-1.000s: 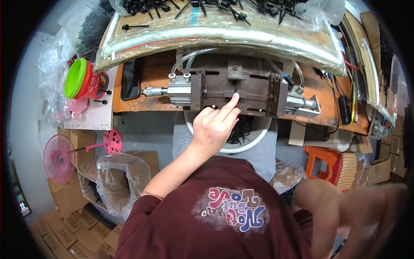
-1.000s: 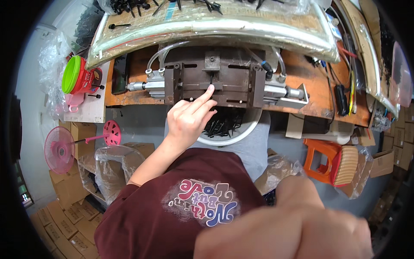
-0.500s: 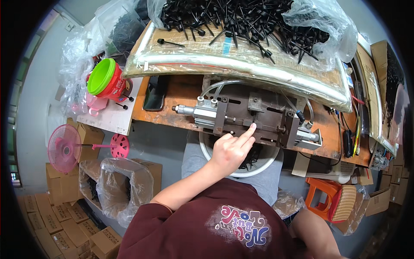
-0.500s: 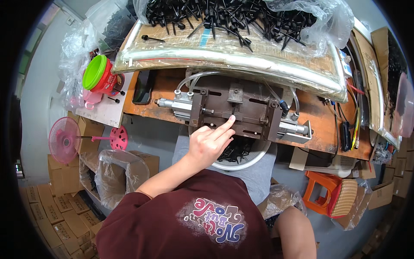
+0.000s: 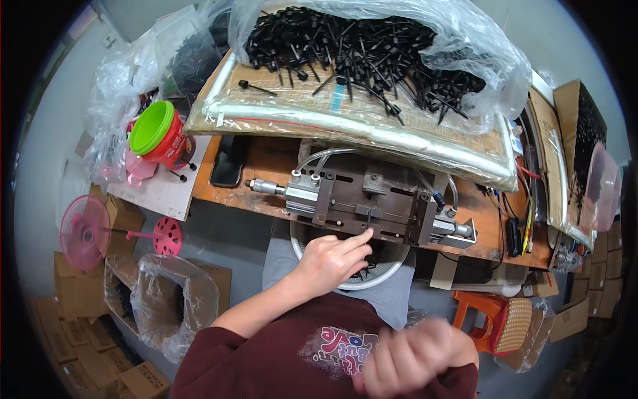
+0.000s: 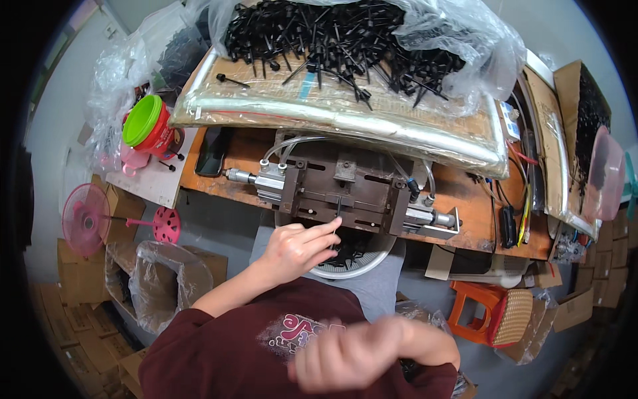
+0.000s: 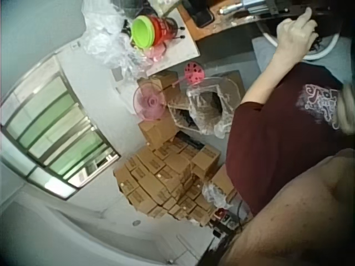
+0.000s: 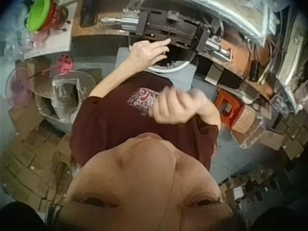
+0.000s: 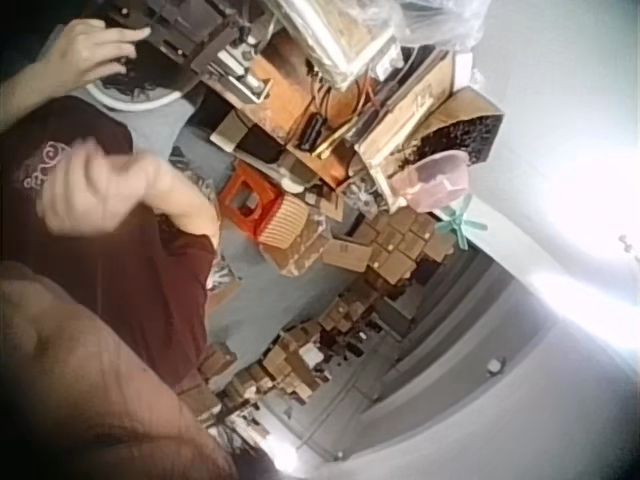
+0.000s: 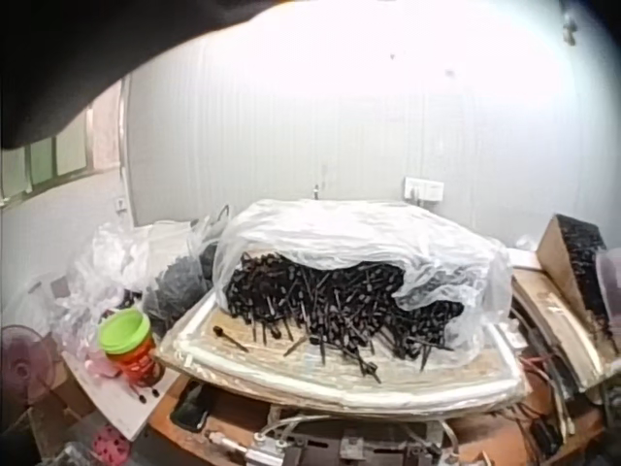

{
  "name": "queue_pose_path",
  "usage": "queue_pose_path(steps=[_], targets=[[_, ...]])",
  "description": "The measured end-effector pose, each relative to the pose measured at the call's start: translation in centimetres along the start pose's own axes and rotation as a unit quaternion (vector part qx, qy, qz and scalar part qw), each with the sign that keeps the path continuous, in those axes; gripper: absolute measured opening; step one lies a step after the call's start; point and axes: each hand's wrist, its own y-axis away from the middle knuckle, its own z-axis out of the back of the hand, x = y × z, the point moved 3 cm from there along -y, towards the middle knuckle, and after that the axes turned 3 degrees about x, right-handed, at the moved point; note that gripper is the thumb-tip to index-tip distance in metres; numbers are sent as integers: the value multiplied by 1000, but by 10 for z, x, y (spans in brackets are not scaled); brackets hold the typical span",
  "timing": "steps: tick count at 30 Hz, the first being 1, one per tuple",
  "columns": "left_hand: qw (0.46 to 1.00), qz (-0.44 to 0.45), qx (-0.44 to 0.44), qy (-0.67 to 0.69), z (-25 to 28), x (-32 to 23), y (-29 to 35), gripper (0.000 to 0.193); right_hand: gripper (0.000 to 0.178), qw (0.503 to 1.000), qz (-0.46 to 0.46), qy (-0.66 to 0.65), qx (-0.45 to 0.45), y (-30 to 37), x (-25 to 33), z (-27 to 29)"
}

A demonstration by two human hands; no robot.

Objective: Assemble small plastic components using a workbench fixture.

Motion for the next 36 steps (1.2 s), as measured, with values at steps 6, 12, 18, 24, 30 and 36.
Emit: queue_pose_path(steps=[6, 12, 18, 24, 30, 36], targets=[[990, 5, 132, 50, 13, -9, 2, 46, 16, 884, -337, -323, 7, 30, -42, -78], [995, -55, 7, 82, 29, -18, -14, 47, 14, 813, -493, -310, 17, 45, -86, -150], [981, -94, -13, 170, 29, -35, -17, 42, 26, 824, -507, -239, 84, 36, -116, -234], [832, -97, 144, 526, 47, -32, -8, 26, 21, 771, -524, -277, 235, 39, -119, -252], [755, -132, 174, 618, 54, -33, -16, 26, 25, 746, -511, -272, 329, 46, -132, -235], [339, -312, 272, 845, 86, -85, -30, 35, 27, 728, -527, -304, 314, 57, -142, -228]])
